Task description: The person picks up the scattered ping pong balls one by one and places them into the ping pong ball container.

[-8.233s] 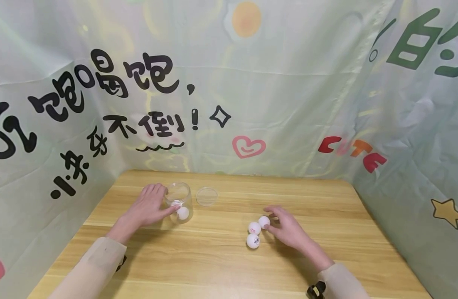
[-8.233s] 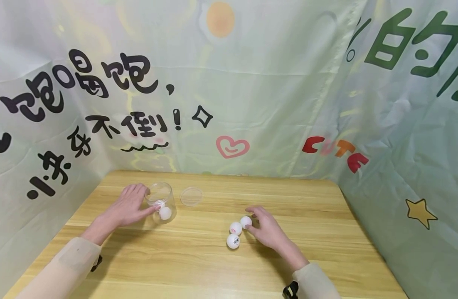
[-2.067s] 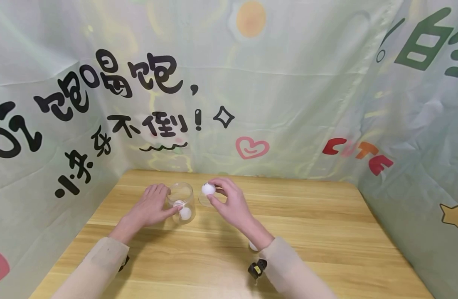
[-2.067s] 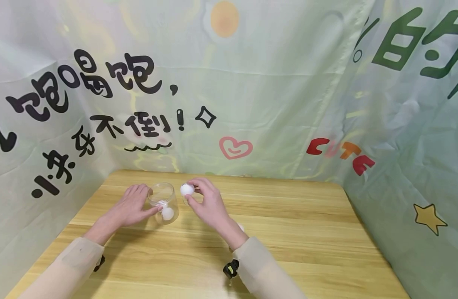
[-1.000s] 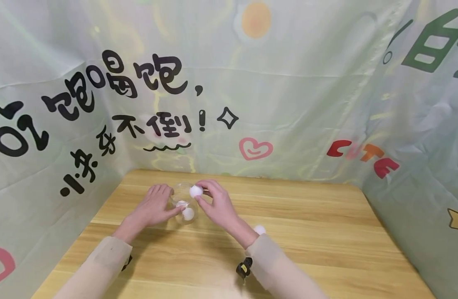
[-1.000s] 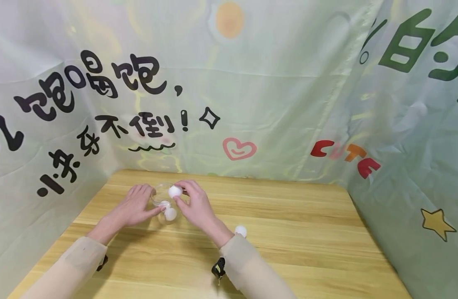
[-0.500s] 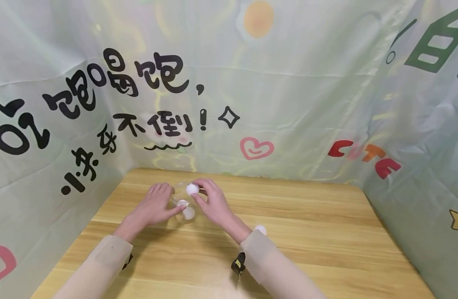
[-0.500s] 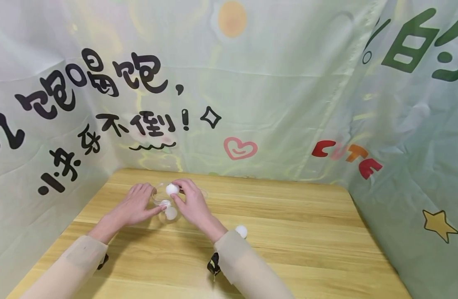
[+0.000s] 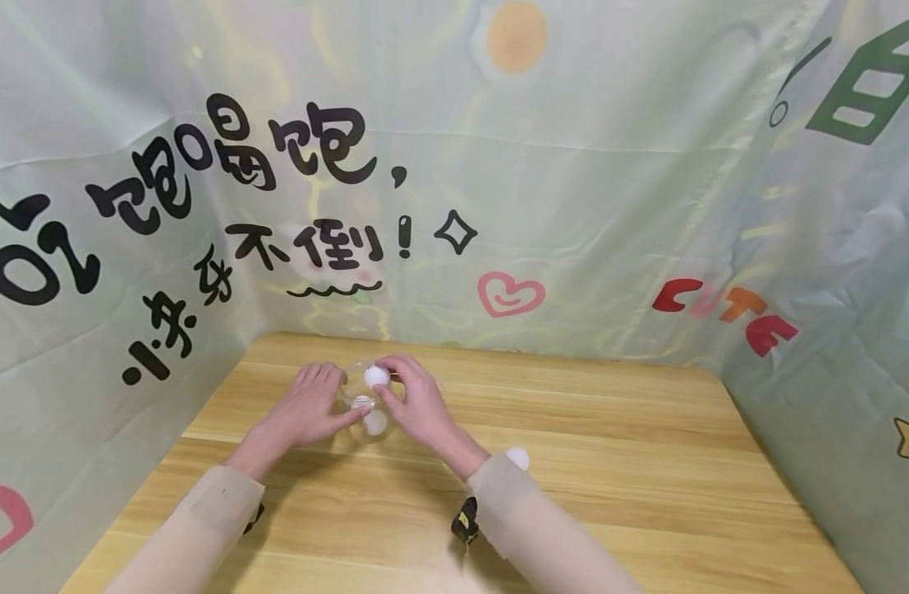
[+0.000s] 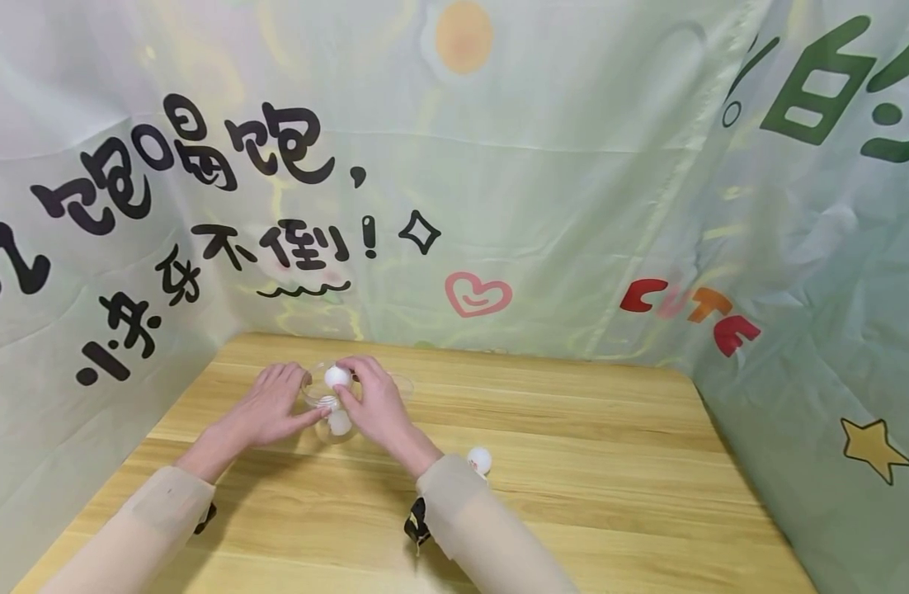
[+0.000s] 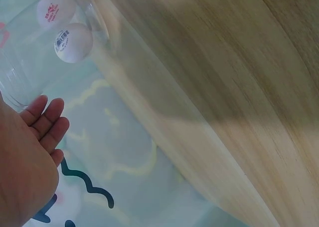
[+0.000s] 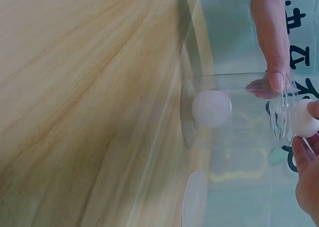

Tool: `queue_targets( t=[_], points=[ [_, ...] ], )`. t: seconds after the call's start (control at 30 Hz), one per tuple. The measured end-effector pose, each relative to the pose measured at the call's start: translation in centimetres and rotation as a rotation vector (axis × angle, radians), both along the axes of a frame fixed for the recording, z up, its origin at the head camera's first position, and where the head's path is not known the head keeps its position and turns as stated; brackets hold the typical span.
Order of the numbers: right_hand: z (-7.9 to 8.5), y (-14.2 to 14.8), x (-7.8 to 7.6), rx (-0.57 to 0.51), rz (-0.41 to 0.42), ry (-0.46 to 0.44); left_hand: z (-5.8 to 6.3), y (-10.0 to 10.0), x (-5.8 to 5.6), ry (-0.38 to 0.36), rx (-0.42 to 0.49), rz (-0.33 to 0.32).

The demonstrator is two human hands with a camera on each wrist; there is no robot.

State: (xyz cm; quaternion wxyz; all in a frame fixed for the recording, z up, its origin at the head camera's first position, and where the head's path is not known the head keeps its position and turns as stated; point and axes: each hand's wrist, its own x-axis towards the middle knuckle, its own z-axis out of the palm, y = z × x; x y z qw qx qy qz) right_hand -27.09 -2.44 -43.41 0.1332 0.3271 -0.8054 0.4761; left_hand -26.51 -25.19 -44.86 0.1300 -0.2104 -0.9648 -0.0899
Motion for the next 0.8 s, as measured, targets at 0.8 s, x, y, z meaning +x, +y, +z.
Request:
queue_targets(
  t=[0.8],
  points=[
    [0.15,0.37,0.32,0.063,-0.016,0.085,0.21,0.17,0.20,0.001,0.007,-0.004]
  ],
)
